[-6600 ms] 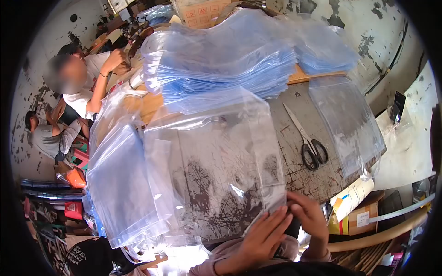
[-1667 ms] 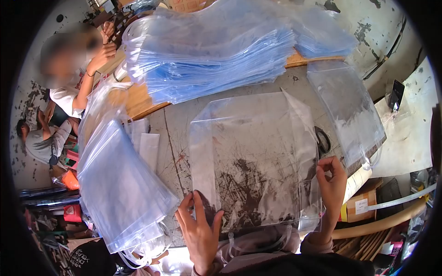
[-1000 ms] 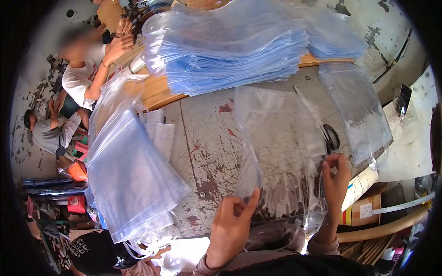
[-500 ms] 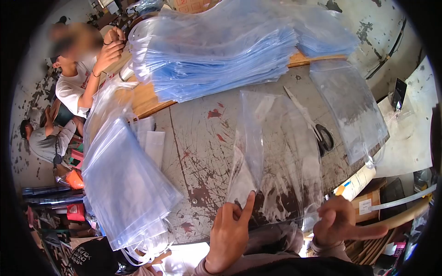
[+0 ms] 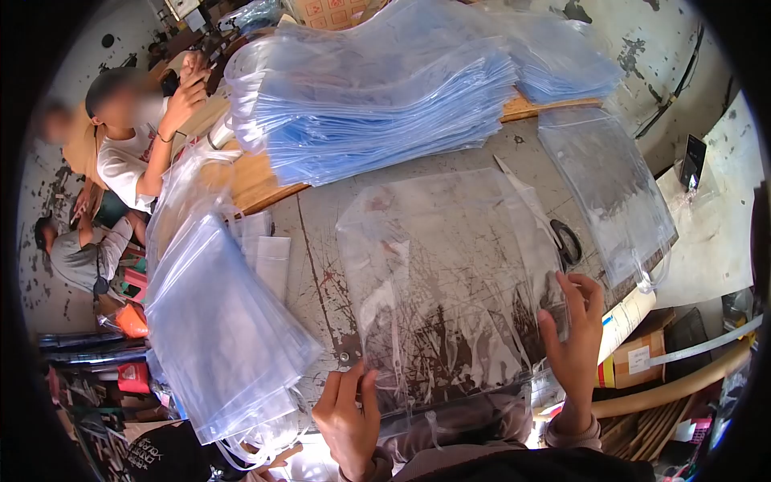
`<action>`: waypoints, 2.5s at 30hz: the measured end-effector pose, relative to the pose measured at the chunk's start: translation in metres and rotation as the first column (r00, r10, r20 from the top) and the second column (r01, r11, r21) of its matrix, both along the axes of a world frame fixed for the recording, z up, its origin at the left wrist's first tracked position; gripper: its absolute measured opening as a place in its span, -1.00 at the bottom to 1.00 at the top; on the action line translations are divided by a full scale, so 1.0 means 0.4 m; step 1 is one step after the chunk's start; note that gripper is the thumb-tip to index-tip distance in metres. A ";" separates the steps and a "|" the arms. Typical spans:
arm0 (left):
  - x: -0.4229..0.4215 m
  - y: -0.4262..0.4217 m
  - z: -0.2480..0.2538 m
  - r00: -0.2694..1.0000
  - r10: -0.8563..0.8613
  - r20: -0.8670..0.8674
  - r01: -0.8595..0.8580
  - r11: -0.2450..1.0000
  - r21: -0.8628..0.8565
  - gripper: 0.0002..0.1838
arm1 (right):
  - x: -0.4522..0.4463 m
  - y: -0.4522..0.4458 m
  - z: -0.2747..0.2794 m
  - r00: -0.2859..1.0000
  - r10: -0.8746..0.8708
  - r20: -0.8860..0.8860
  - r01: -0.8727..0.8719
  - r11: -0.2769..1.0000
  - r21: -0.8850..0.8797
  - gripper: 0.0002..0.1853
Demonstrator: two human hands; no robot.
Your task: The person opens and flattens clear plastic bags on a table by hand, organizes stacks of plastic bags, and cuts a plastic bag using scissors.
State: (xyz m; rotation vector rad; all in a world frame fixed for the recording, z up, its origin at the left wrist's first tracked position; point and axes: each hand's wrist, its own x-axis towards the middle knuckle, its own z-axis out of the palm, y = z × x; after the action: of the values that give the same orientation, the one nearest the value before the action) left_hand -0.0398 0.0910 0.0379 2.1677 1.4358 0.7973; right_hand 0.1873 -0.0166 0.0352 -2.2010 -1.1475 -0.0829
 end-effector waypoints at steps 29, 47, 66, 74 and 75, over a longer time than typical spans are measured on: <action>-0.009 -0.006 -0.034 0.993 0.100 -0.060 -0.102 0.994 -0.024 -0.90 | -0.014 0.008 0.008 0.952 -0.013 -0.305 0.139 0.907 0.397 -0.09; -0.015 0.008 -0.049 0.980 0.187 0.070 -0.173 0.970 -0.172 -0.90 | 0.073 -0.010 0.009 0.983 -0.134 -0.126 0.153 0.977 0.150 -0.69; -0.004 0.021 -0.018 0.979 -0.166 0.119 0.169 0.986 -0.012 -0.89 | 0.053 0.018 -0.001 0.883 0.086 -0.462 -0.005 0.985 0.174 -0.70; -0.014 0.023 -0.038 0.976 -0.159 0.151 0.176 0.979 -0.107 -0.94 | 0.063 0.018 -0.013 0.814 0.174 -0.554 -0.060 0.974 0.219 -0.69; -0.016 0.025 -0.040 0.974 -0.174 0.147 0.189 0.977 -0.098 -0.95 | 0.061 0.021 -0.011 0.800 0.182 -0.571 -0.069 0.974 0.214 -0.70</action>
State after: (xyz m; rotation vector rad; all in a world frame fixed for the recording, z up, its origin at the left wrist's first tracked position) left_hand -0.0463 0.1009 0.0221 2.0802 1.1664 0.7652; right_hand 0.2115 -0.0084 0.0307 -1.7822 -0.8780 0.5051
